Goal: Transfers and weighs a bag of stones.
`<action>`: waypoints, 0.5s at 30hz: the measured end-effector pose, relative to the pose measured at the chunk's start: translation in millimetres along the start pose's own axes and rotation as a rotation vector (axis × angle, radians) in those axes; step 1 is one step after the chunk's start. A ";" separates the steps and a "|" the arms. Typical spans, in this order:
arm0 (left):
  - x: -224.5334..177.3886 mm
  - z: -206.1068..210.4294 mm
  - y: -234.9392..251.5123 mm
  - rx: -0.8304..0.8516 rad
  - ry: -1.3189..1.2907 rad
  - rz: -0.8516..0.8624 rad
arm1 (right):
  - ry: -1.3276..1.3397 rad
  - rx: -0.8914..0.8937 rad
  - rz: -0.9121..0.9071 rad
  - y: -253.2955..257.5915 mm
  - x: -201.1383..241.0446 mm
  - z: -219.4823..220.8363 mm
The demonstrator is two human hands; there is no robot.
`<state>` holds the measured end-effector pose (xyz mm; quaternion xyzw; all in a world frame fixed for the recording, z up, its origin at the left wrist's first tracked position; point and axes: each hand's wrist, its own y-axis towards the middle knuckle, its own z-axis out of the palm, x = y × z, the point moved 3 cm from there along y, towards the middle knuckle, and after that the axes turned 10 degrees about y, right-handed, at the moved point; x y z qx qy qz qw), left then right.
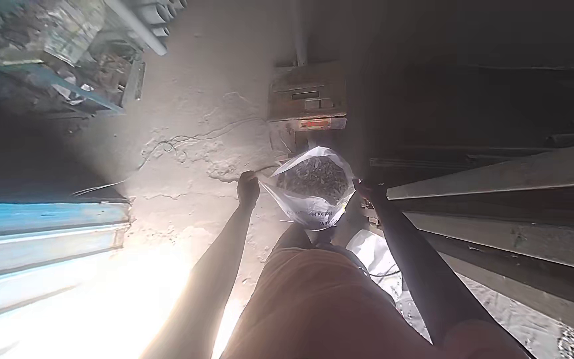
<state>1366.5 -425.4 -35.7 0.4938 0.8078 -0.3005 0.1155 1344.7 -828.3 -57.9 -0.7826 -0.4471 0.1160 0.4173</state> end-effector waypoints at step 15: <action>-25.5 98.8 -83.2 0.582 0.990 0.675 | 0.773 0.007 0.288 -46.2 -181.3 127.9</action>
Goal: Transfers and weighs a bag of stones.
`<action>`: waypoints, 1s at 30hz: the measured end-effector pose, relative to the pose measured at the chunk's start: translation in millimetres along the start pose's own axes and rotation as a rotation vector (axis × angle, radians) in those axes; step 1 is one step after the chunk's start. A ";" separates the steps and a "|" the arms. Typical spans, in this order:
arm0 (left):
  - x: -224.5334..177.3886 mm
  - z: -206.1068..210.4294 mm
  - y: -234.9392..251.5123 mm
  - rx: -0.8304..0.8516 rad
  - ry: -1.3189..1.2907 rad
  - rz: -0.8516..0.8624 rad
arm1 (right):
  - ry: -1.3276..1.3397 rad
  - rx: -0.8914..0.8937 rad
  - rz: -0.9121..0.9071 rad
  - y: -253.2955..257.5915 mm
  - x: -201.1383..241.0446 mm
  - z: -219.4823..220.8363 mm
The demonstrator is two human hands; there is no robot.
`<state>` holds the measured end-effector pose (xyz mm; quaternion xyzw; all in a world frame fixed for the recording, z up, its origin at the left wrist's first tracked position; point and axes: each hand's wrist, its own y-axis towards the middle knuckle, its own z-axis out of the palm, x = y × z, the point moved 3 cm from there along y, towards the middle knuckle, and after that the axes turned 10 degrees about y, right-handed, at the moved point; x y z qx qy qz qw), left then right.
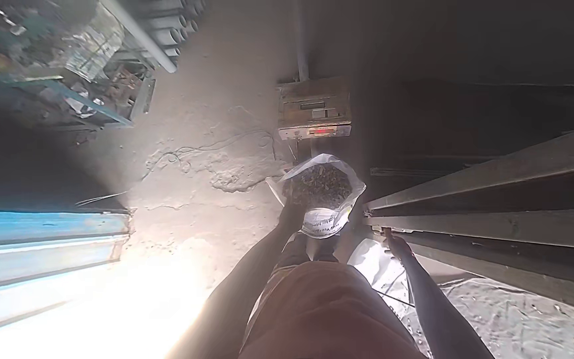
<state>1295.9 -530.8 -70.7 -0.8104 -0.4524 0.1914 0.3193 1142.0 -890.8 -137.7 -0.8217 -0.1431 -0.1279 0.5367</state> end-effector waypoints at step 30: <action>46.8 -24.0 84.7 0.022 -0.394 -0.102 | 0.714 -0.596 0.283 -223.7 -157.3 34.3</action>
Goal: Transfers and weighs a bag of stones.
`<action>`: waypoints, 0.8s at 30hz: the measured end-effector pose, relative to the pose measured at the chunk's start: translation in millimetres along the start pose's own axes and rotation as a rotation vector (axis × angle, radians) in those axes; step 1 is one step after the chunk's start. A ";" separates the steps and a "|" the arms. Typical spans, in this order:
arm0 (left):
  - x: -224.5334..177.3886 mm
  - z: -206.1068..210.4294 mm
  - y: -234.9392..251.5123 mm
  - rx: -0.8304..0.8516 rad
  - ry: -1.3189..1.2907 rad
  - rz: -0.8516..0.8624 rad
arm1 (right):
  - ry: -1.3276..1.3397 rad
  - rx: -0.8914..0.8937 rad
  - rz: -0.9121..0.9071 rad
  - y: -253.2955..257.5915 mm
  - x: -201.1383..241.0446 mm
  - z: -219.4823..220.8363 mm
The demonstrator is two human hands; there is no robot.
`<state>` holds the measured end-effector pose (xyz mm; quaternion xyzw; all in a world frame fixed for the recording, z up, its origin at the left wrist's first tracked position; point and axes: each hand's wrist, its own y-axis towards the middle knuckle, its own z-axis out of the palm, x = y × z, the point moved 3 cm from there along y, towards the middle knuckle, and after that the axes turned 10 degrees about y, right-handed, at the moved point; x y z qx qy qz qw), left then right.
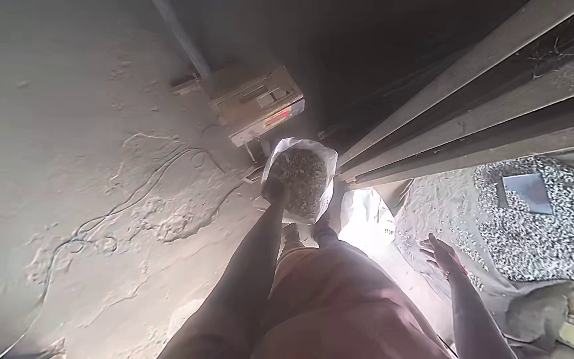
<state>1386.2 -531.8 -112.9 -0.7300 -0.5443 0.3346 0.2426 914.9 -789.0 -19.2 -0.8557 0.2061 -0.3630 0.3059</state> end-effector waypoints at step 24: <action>0.0 -22.2 -36.3 0.279 -1.179 0.284 | 0.175 -0.045 -0.030 2.7 -47.4 -69.6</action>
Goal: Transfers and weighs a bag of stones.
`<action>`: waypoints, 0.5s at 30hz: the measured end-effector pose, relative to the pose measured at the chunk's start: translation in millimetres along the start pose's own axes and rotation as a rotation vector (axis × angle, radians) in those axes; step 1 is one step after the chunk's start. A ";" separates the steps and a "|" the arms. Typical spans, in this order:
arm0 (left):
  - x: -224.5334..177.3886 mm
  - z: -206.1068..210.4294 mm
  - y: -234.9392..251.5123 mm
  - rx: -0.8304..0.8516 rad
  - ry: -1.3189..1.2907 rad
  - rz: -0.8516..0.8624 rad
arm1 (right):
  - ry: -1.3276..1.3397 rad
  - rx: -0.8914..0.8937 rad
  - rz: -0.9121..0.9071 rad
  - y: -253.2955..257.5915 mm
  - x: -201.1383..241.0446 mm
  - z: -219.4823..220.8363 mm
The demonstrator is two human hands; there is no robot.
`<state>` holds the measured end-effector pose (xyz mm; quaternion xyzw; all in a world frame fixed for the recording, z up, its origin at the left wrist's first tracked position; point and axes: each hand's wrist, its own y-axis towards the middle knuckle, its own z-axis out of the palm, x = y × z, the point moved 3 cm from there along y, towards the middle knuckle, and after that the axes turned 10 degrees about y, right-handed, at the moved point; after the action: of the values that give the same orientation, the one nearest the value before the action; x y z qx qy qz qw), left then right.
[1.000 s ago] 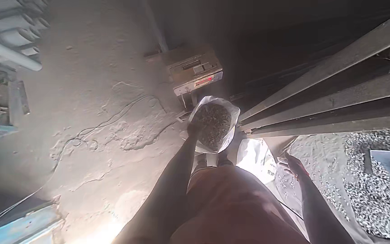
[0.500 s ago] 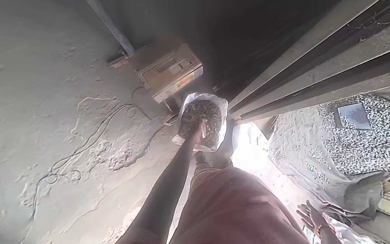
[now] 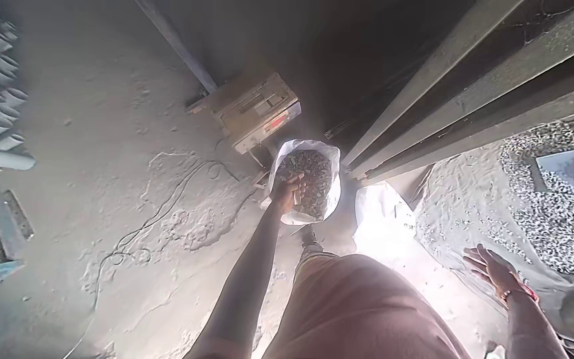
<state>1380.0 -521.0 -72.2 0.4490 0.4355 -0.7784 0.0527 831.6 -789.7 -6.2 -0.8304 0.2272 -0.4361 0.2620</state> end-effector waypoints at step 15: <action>5.7 -16.1 66.2 -0.301 1.027 0.086 | 0.278 -0.168 0.296 -13.6 -134.4 -82.8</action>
<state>1418.4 -548.2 -121.7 0.7771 0.4931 -0.3846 -0.0713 694.4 -717.6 -39.0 -0.7387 0.4161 -0.4829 0.2191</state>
